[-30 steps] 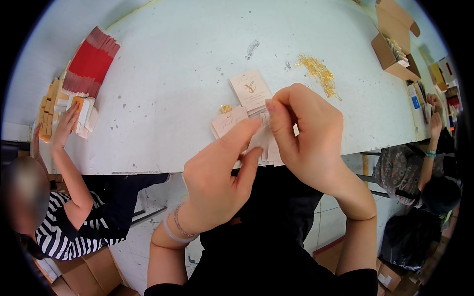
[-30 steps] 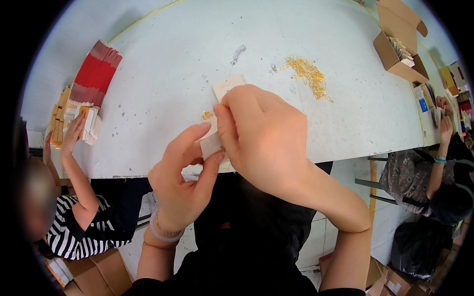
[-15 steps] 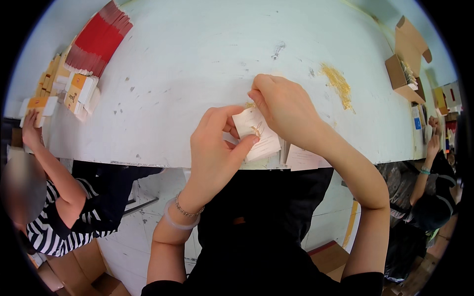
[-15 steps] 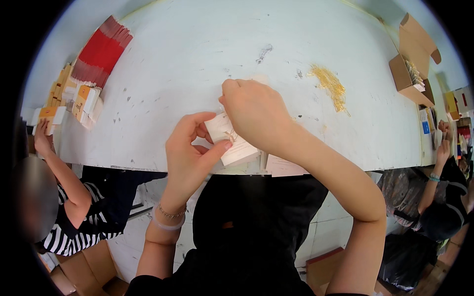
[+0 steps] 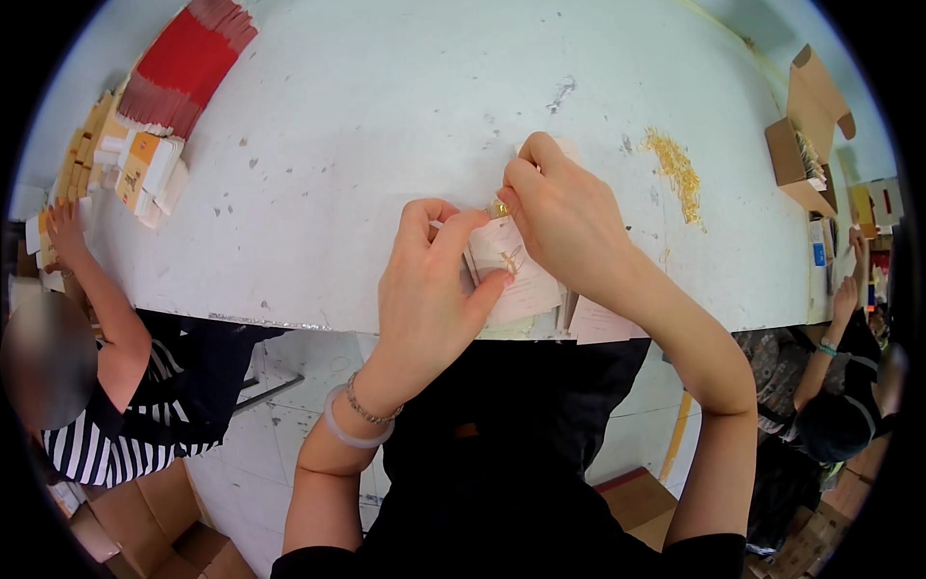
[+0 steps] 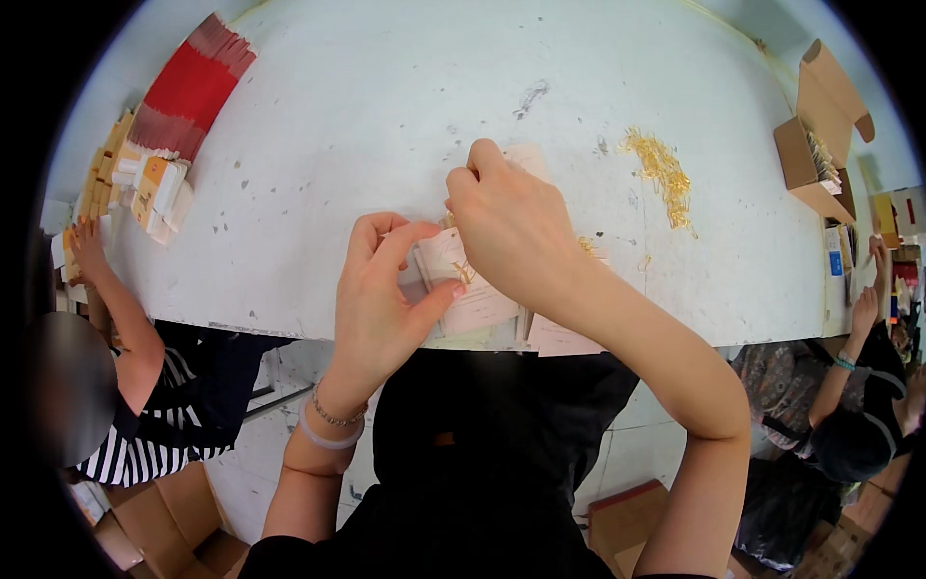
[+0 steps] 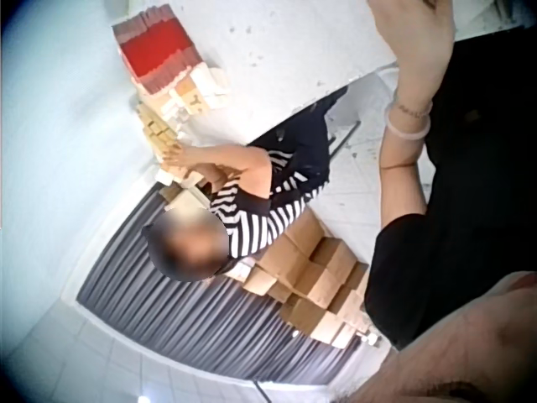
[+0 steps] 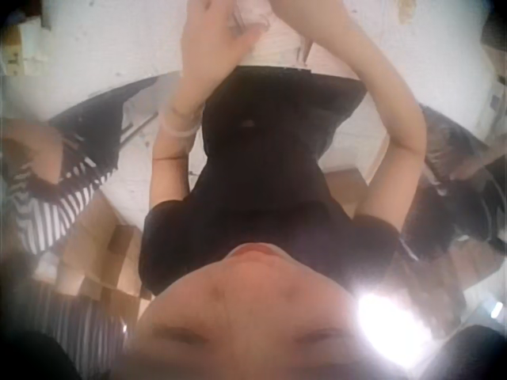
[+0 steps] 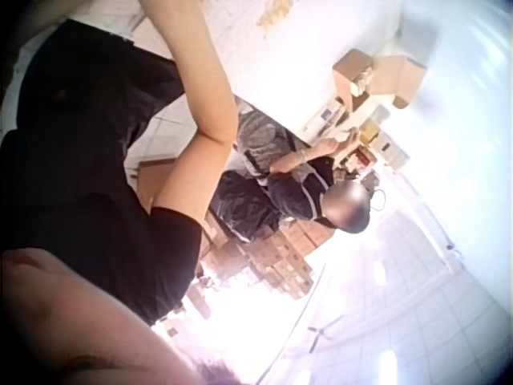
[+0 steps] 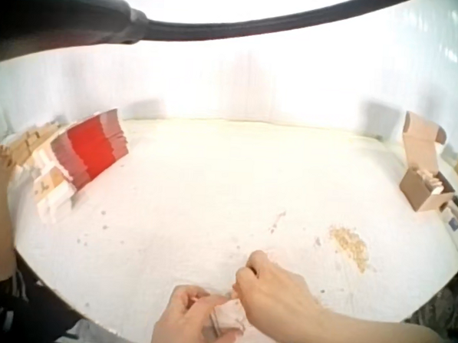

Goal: The person assembles small gift tags by hand, attaching gold ribbons to the top of each tag. They work through a stack of tags, tying the ribbons and placing the finished items into a cardboard box. The process involves repetitive manual manipulation of the tags and ribbons.

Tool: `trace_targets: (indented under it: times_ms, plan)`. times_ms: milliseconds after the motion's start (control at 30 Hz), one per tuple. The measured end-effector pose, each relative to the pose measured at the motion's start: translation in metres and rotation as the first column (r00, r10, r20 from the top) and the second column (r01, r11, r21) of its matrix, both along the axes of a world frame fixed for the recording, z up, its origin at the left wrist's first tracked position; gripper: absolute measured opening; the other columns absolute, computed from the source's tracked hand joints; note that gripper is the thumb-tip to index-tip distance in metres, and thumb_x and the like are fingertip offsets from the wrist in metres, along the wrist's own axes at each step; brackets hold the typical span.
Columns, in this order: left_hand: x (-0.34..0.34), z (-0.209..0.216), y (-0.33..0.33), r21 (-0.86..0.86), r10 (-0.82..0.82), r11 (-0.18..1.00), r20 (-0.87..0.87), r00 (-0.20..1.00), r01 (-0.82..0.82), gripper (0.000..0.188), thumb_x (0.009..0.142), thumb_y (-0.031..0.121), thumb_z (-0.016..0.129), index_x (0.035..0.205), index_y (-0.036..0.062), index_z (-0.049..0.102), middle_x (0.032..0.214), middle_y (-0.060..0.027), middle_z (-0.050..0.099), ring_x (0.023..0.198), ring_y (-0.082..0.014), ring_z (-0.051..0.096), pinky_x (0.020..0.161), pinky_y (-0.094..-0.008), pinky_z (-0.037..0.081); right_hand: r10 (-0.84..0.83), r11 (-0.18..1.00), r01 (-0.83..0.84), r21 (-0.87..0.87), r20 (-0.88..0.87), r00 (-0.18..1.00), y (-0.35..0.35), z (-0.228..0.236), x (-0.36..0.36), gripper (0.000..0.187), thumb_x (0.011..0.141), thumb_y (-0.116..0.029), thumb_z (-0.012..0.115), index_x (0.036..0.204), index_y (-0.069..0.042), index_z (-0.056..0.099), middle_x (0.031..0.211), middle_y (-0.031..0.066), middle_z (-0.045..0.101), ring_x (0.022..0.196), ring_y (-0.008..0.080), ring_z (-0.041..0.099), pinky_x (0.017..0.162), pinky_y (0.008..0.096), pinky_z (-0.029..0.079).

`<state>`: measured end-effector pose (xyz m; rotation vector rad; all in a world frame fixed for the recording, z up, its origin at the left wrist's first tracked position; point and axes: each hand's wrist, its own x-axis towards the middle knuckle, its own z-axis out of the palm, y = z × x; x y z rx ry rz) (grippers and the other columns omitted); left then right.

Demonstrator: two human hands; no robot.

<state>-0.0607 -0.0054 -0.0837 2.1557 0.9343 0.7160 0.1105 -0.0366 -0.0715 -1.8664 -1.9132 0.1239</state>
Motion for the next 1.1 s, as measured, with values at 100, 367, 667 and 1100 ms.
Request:
trace_targets:
  times_ms: [100,367,667,1100]
  plan:
    - [0.000,0.005,-0.001,-0.038,-0.012,0.999,-0.006,1.000,0.012,0.046,0.068,0.009,0.079,0.110,0.0032,0.061,0.112,-0.0112,0.050,0.088,-0.0232,0.056,0.069,-0.0327,0.048,-0.026,0.999,0.026,0.046,0.011,1.000,0.000,0.006,0.013,0.007,0.085,-0.004,0.060,0.082,0.001,0.056,0.093,0.0139,0.054,0.074,0.0310,0.061,0.063,0.0382,0.050]
    - [0.015,0.038,0.040,0.154,-0.023,0.987,-0.122,0.992,0.042,0.048,0.069,0.017,0.081,0.109,0.0003,0.061,0.105,-0.0135,0.056,0.086,-0.0267,0.059,0.072,-0.0342,0.050,-0.371,0.926,0.376,-0.022,-0.220,0.902,-0.071,0.054,0.117,0.007,0.081,-0.003,0.066,0.086,0.001,0.064,0.081,0.0077,0.059,0.061,0.0179,0.051,0.060,0.0303,0.045]
    - [0.098,0.023,0.087,-0.051,-0.341,0.938,-0.321,0.883,0.344,0.049,0.066,0.026,0.083,0.103,-0.0006,0.064,0.098,-0.0144,0.061,0.085,-0.0246,0.061,0.075,-0.0342,0.050,-0.351,0.917,0.276,-0.286,-0.258,0.900,-0.125,0.011,0.113,0.018,0.074,0.000,0.070,0.088,-0.002,0.058,0.091,0.0068,0.051,0.079,0.0198,0.051,0.073,0.0301,0.044]
    - [0.109,0.035,0.081,-0.327,-0.180,0.907,0.270,0.946,0.266,0.037,0.081,0.000,0.065,0.118,0.0015,0.058,0.092,-0.0105,0.070,0.075,-0.0111,0.065,0.063,-0.0252,0.052,-0.297,0.927,0.366,-0.078,-0.750,0.591,-0.116,0.029,0.090,0.007,0.088,0.002,0.059,0.094,0.003,0.062,0.078,0.0058,0.065,0.065,0.0107,0.057,0.060,0.0243,0.048]
